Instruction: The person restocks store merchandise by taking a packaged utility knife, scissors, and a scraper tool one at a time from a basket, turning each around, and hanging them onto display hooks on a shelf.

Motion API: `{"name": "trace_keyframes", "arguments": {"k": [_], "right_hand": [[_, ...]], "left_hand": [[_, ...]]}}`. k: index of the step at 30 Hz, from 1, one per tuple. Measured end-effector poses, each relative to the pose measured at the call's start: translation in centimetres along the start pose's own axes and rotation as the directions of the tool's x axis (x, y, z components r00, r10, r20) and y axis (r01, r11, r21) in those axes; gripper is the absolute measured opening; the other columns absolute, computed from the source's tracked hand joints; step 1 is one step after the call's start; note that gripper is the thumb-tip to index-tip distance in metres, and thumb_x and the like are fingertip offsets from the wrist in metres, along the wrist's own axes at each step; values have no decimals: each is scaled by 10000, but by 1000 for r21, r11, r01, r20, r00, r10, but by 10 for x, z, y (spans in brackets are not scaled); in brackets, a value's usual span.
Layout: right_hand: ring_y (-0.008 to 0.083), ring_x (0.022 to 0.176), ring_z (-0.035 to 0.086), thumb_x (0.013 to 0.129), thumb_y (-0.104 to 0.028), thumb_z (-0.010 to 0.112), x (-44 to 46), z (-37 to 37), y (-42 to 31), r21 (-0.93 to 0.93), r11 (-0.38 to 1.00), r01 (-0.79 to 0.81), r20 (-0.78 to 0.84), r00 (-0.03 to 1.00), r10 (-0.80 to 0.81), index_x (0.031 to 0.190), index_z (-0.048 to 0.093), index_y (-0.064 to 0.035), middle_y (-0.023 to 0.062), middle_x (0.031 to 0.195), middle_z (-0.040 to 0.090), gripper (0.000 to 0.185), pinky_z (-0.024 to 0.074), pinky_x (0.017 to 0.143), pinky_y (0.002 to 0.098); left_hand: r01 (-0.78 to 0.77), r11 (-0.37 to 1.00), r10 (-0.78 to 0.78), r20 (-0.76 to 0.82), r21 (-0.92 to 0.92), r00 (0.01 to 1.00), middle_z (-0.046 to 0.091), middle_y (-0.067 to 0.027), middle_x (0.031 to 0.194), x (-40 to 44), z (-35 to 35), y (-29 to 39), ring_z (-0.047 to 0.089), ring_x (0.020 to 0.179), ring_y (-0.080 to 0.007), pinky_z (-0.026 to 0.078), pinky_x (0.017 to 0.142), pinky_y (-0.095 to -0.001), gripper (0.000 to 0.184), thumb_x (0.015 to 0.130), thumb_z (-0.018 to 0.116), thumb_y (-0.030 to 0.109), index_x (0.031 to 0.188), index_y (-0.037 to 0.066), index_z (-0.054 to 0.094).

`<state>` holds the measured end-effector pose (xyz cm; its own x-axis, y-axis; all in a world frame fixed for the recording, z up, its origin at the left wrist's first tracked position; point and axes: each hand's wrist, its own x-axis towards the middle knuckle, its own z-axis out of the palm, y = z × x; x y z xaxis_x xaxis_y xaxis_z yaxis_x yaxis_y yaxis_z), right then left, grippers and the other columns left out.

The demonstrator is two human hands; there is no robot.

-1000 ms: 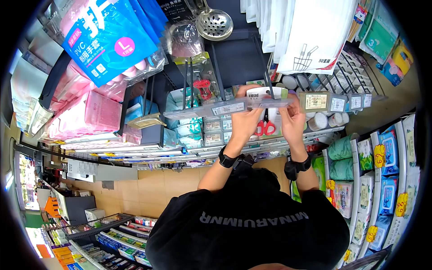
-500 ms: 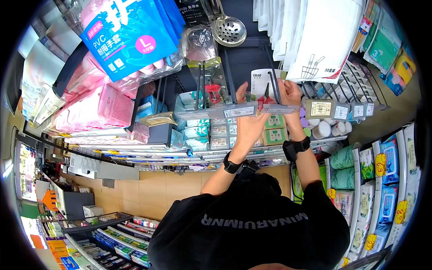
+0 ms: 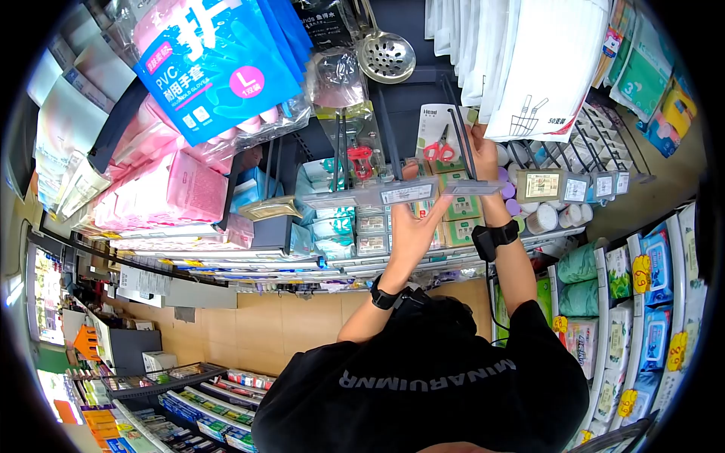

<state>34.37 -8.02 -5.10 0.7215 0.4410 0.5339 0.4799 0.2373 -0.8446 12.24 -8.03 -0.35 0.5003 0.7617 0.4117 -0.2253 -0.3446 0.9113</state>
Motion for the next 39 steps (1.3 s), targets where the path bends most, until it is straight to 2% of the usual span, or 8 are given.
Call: {"name": "trace_keyframes", "arguments": {"k": [4,8,10,13,15,19,29,39], "right_hand": [[204,954,662,964,-144,631,-31,-11,-55,35,999,10,19,1000,-11,1233,553,35,134,1066,679,332,494,898,319],[188,1014,644,965,-97,613,-73,-48,-42,-49,991,123,78,990,-119,1232,544,39,128,1109,675,307,474,946,317],[167,1017,637,970,-75,598,-95,-75,-46,-28,966,-257,204,944,258,1207,555,28,128,1124,681,262,467,944,302],[149,1015,632,977,-60,585,-117,-107,-100,30,948,-316,297,909,293,1194,565,22,115,1099,682,233,466,931,283],[150,1014,635,978,-59,584,-134,-129,-128,58,932,-356,303,896,324,1193,568,23,110,1096,682,230,468,927,282],[157,1017,638,980,-59,581,-178,-179,-164,105,911,-399,265,894,361,1205,564,26,102,1100,681,241,475,928,290],[162,987,632,972,-42,576,-330,-316,-270,72,932,-356,-322,876,359,1240,537,24,115,1100,673,278,475,926,306],[170,1000,643,967,-13,562,-524,-381,-381,26,930,-366,-768,589,253,1255,533,12,112,1075,669,290,486,922,312]], "left_hand": [[55,994,-58,-25,-90,998,513,-189,1308,-15,0,-10,525,1211,-267,398,1058,-387,674,855,795,217,1341,-84,438],[71,997,-71,-8,-10,997,539,-148,1327,-25,-3,-3,535,1206,-214,417,1039,-385,501,910,730,203,1302,-11,504],[56,998,-56,-11,0,998,541,-140,1336,-33,-4,4,539,1200,-209,422,1031,-380,457,925,712,207,1290,10,521],[94,994,-90,68,-50,994,548,-117,1347,-47,-7,16,535,1208,-204,423,1023,-361,372,968,652,222,1271,35,541],[305,920,-253,220,-248,942,587,-86,1271,-58,1,23,542,1190,-181,427,1012,-336,370,979,639,229,1271,23,541],[383,872,-256,383,-305,887,597,-74,1286,-83,33,33,544,1195,-165,393,1030,-310,304,1006,589,201,1248,20,557],[595,778,-167,845,-205,509,624,-58,1251,-202,156,90,550,1189,-144,399,994,-277,244,1032,525,179,1222,33,572],[553,832,8,998,-39,59,656,-70,1210,-372,224,156,593,1139,-158,425,946,-300,271,1028,514,240,1180,41,617]]}}
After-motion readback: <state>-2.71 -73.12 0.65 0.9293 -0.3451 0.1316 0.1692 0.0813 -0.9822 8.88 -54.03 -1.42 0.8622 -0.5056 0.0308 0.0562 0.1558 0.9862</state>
